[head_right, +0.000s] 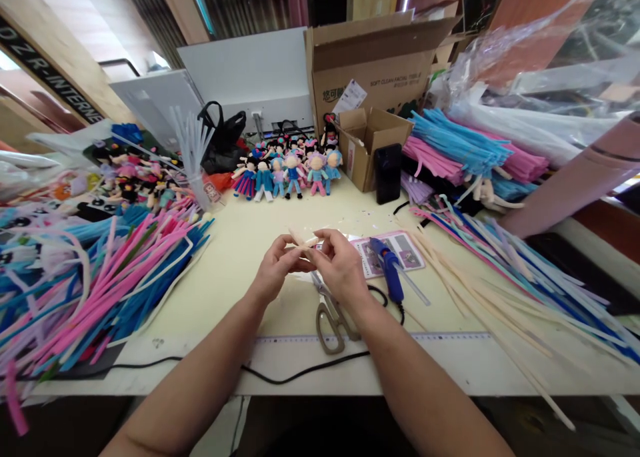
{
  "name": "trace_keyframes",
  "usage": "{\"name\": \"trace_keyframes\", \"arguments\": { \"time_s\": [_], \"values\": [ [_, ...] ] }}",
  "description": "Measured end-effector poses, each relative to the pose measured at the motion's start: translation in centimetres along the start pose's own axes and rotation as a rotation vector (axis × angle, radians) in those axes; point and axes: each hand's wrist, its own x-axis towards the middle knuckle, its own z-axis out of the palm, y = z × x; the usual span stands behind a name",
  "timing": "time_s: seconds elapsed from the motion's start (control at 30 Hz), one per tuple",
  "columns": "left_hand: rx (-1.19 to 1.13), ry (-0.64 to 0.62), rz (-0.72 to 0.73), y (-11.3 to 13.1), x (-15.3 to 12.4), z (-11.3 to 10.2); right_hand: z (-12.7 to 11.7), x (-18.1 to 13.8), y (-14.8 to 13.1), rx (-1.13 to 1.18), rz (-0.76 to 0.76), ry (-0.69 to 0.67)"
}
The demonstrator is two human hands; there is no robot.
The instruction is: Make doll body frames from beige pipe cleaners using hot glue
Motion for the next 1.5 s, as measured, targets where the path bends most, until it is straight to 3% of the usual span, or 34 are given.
{"name": "trace_keyframes", "arguments": {
  "time_s": [1.5],
  "values": [
    [-0.026, 0.125, -0.064, -1.1, 0.9, -0.4, -0.2, 0.1, 0.9, -0.134, -0.098, -0.062]
  ]
}}
